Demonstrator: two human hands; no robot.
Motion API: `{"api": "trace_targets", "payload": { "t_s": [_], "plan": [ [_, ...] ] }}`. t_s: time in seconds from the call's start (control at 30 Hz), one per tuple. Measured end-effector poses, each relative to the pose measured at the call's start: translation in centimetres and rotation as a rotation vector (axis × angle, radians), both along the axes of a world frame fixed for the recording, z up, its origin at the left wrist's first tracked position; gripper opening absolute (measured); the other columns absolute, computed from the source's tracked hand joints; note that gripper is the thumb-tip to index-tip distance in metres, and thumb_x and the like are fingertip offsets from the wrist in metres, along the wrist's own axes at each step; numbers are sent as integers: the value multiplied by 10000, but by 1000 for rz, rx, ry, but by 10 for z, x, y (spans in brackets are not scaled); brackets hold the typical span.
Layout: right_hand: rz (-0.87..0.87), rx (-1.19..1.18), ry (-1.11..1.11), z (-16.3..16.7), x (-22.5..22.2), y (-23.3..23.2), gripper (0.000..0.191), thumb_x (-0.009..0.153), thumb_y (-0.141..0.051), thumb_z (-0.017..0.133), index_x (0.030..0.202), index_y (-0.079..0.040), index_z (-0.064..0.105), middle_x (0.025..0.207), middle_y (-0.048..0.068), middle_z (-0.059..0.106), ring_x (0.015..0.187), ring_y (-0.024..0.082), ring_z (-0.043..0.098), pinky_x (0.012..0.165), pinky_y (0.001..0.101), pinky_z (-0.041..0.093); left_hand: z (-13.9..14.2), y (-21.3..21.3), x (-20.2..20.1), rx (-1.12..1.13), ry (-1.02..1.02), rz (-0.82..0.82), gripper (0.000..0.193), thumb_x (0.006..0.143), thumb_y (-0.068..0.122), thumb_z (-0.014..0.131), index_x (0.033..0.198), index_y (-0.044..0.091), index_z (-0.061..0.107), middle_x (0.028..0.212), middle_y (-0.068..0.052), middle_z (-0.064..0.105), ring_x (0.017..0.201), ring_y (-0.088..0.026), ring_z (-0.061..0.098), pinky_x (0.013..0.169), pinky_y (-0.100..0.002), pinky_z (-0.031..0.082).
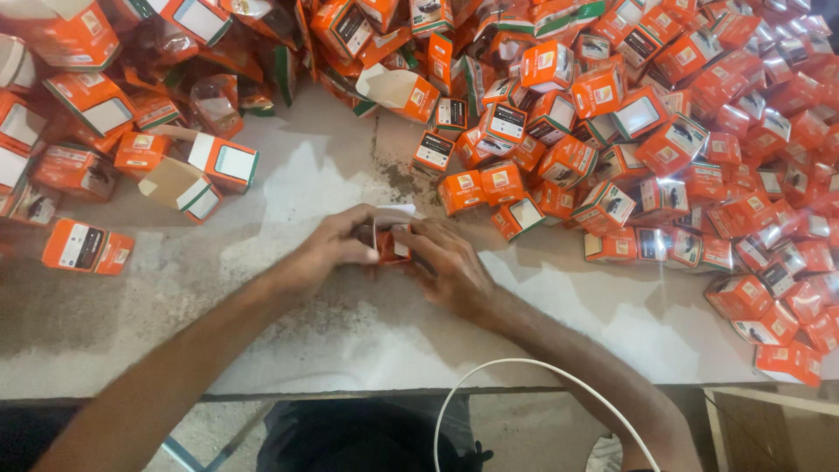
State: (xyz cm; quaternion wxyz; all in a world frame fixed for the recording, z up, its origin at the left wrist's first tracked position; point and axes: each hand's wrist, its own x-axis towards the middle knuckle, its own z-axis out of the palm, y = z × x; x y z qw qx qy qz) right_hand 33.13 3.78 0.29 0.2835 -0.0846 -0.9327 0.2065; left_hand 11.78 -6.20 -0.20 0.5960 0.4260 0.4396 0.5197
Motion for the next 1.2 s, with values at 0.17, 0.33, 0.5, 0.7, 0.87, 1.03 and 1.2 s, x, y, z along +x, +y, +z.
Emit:
{"api": "trace_targets", "payload": {
  "t_s": [0.17, 0.33, 0.5, 0.7, 0.87, 1.03, 1.2],
  "plan": [
    [-8, -3, -11, 1, -2, -2, 481, 797, -85, 812, 1224, -17, 604, 1183, 180, 654, 1161, 407, 625, 995, 505, 503, -7, 12, 0, -154, -15, 170, 119, 913, 89, 698, 963, 2, 635, 820, -55, 646, 691, -120, 605, 598, -296, 543],
    [-17, -59, -4, -3, 1, -3, 349, 848, -98, 822, 1107, -53, 593, 1206, 183, 670, 1119, 401, 656, 926, 470, 536, -4, 11, 16, 183, 596, 262, 169, 900, 22, 706, 1063, -21, 688, 973, -165, 675, 895, -254, 645, 778, -386, 541],
    [-119, -239, -23, -19, 6, -1, 554, 819, -101, 822, 1211, -30, 437, 1167, 219, 657, 1045, 450, 681, 851, 492, 552, 6, -12, 16, 797, 895, 244, 379, 810, 63, 797, 1161, 9, 663, 1314, -220, 666, 1263, -409, 634, 1051, -438, 537],
    [-95, -262, -10, -29, 8, 2, 572, 837, -79, 821, 1210, -47, 388, 1219, 233, 667, 1048, 467, 677, 836, 496, 554, 5, -13, 16, 773, 883, 262, 262, 845, 39, 768, 1078, 12, 652, 1323, -200, 676, 1302, -395, 626, 1093, -444, 527],
    [-74, -204, 50, -22, 5, -1, 605, 874, -120, 840, 1278, -58, 393, 1267, 221, 662, 1079, 452, 686, 864, 486, 568, 11, -15, 17, 848, 1019, 184, 260, 833, 91, 797, 985, 41, 593, 1417, -247, 591, 1373, -444, 544, 1094, -461, 507],
    [19, 71, 113, -1, 0, -8, 630, 857, -125, 806, 1370, -55, 448, 1338, 264, 589, 1204, 471, 628, 980, 510, 538, 23, -18, 7, 976, 1194, 230, 306, 790, 143, 784, 1022, 57, 603, 1440, -260, 531, 1304, -471, 534, 1057, -560, 445],
    [-438, 184, 281, 40, 14, 20, 553, 946, -72, 761, 1423, -93, 481, 1464, 179, 540, 1432, 390, 516, 1204, 480, 401, 21, 30, -16, 876, 1059, 633, 266, 965, 2, 716, 1201, 61, 609, 1411, -106, 610, 1244, -360, 641, 1041, -443, 536]
  ]
}}
